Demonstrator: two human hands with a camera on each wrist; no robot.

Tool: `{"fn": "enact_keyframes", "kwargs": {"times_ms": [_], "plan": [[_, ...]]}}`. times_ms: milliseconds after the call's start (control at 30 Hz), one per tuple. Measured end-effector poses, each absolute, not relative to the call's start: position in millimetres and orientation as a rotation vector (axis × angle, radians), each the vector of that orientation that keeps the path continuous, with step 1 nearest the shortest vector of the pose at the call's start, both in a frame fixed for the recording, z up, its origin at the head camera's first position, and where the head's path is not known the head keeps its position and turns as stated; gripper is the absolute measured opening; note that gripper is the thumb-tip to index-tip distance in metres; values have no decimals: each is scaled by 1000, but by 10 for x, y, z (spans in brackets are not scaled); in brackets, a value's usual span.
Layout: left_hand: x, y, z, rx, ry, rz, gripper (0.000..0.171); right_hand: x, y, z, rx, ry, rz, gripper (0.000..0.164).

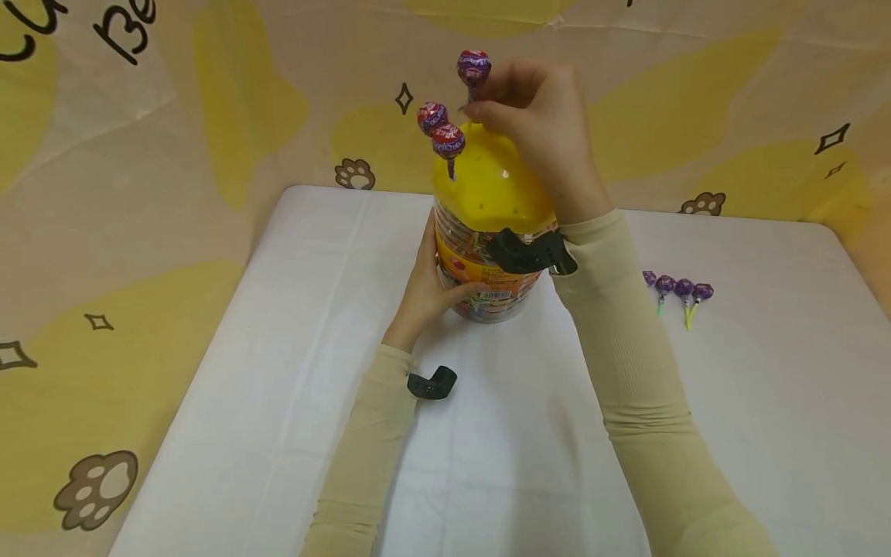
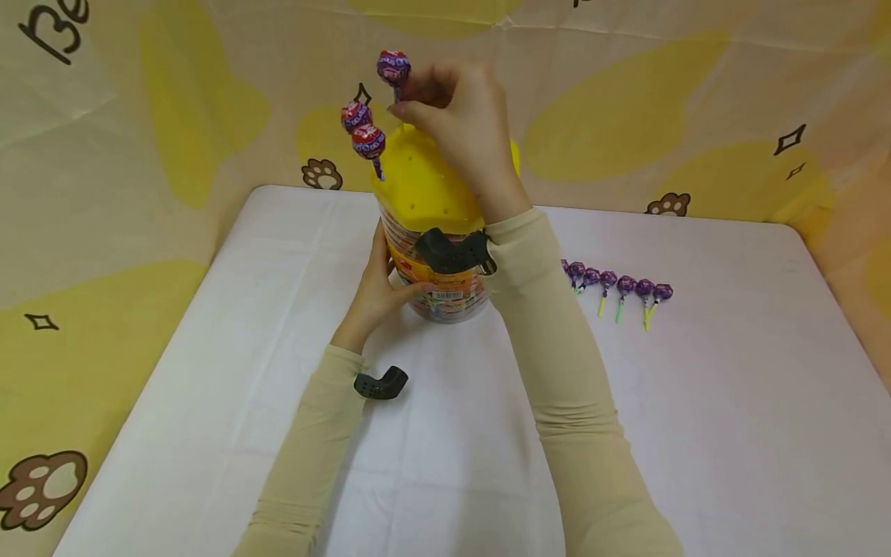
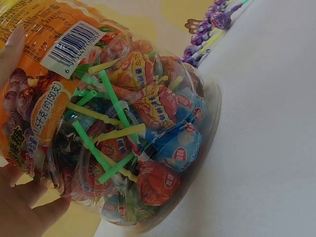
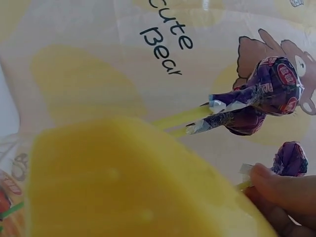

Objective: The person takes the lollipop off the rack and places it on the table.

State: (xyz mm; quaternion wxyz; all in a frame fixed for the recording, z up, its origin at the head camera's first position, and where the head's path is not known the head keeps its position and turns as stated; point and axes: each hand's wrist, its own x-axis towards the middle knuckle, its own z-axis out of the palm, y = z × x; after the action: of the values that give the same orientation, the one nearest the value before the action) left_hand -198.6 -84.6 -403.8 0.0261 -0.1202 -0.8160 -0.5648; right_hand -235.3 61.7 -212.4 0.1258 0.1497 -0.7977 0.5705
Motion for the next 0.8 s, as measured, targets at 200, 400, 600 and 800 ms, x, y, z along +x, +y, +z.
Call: {"fn": "enact_keyframes", "kwargs": {"times_ms": [200, 400, 600, 800], "plan": [[-1983, -860, -4035, -379, -2507, -1756, 115, -2390, 679, -2149, 473, -2092, 1902, 10], [-1991, -871, -4055, -393, -2491, -1762, 115, -2378, 722, -2182, 529, -1977, 2012, 9], [-1994, -867, -4062, -414, -2479, -1772, 114, -2348, 781, -2206, 575, -1906, 2091, 7], [-1994, -857, -4045, -395, -2503, -1755, 114, -2301, 858, -2224, 617, -1833, 2206, 8]]}}
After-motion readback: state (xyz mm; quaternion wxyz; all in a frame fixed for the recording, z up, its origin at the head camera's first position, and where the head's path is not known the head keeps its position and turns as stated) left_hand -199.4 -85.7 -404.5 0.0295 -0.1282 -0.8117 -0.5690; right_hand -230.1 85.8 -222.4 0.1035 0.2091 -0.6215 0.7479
